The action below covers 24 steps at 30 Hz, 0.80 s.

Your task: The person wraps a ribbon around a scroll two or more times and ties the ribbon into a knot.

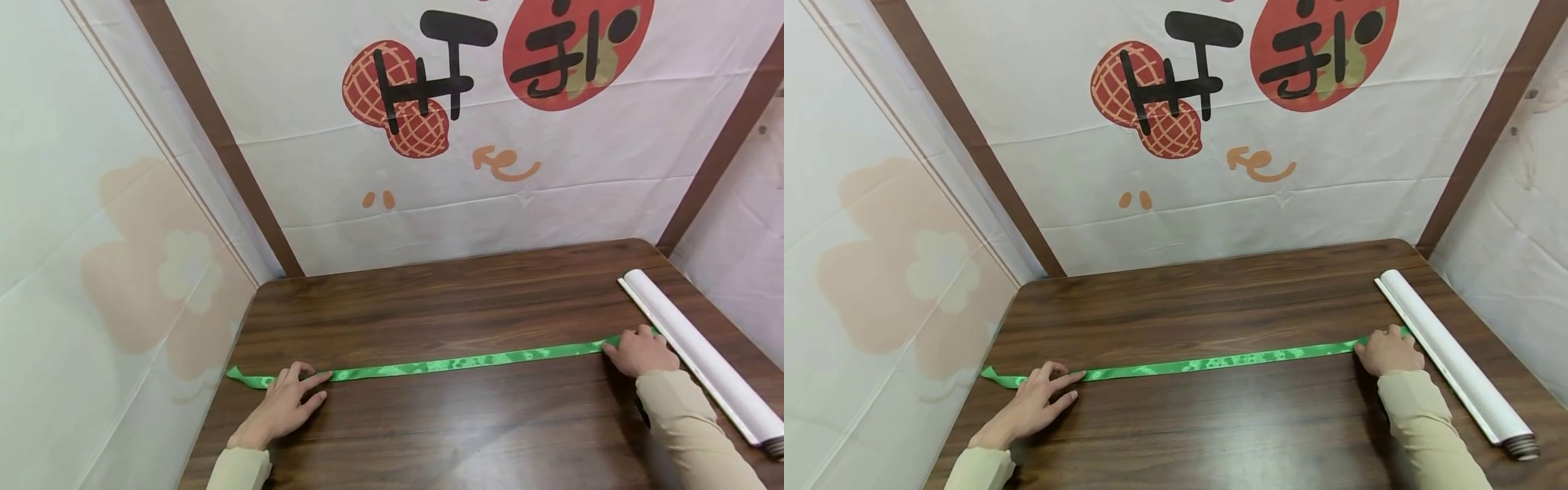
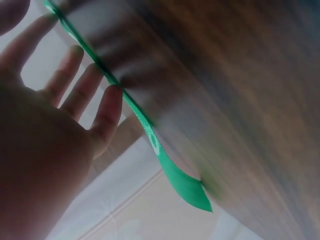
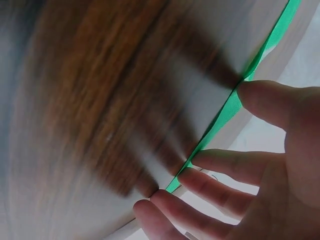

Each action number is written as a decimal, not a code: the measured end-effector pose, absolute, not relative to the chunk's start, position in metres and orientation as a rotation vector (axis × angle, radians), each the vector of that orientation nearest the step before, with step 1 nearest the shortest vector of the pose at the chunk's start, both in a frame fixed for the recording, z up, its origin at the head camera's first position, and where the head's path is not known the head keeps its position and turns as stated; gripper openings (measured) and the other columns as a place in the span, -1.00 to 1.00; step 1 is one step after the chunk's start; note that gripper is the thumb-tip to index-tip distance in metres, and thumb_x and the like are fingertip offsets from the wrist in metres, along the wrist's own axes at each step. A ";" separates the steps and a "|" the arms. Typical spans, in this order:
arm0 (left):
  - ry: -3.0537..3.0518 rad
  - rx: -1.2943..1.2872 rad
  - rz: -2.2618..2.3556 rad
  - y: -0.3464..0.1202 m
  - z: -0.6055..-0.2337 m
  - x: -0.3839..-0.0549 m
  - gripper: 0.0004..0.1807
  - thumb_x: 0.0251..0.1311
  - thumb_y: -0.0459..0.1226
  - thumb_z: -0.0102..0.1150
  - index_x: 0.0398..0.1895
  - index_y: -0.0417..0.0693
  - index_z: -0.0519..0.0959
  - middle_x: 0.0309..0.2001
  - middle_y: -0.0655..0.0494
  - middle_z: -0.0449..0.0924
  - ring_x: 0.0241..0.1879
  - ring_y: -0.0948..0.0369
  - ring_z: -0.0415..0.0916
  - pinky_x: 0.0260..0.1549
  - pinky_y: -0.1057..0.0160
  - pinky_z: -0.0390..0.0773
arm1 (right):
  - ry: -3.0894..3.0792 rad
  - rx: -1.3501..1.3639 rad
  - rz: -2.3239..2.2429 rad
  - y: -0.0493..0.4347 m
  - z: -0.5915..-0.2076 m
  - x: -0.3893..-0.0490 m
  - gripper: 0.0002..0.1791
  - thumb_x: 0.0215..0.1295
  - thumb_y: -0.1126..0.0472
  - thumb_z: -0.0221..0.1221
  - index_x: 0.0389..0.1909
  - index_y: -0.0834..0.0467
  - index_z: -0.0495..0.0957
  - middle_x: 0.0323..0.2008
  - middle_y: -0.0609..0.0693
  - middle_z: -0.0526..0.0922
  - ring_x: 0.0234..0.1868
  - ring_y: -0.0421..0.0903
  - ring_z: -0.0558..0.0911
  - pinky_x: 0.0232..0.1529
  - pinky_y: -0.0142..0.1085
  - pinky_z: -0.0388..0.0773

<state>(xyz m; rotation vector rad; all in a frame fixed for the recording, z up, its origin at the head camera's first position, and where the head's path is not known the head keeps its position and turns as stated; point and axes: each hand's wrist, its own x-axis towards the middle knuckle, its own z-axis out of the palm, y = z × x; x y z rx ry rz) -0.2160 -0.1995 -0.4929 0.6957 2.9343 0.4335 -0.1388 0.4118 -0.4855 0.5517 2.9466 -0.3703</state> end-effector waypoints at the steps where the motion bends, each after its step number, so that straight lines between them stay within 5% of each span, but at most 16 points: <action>1: 2.933 0.696 0.436 -0.199 -0.493 -0.216 -0.58 0.36 -0.03 0.06 0.26 0.22 0.50 0.14 0.04 0.32 -0.07 0.12 0.26 -0.12 -0.03 0.30 | 2.958 0.551 -0.368 0.412 -0.486 -0.139 -0.35 0.33 -0.04 0.03 0.05 0.55 0.37 0.01 0.55 0.25 -0.02 0.59 0.31 -0.23 0.34 0.41; 14: 2.921 0.676 0.487 -0.193 -0.488 -0.214 -0.58 0.35 -0.02 0.07 0.26 0.23 0.49 0.14 0.06 0.33 0.04 0.03 0.26 -0.09 -0.15 0.26 | 3.247 0.500 -0.417 0.431 -0.476 -0.127 -0.49 0.07 0.15 0.27 -0.27 0.54 0.33 -0.30 0.56 0.30 -0.27 0.56 0.34 -0.43 0.27 0.37; 24: 2.903 0.712 0.494 -0.188 -0.484 -0.213 -0.59 0.34 -0.03 0.08 0.21 0.14 0.53 0.09 0.07 0.36 -0.04 0.12 0.29 -0.06 -0.17 0.29 | 2.946 1.089 -0.444 0.455 -0.472 -0.109 -0.17 0.07 0.21 0.24 0.06 0.69 -0.04 -0.09 0.72 0.06 0.07 0.69 0.10 0.03 0.52 0.06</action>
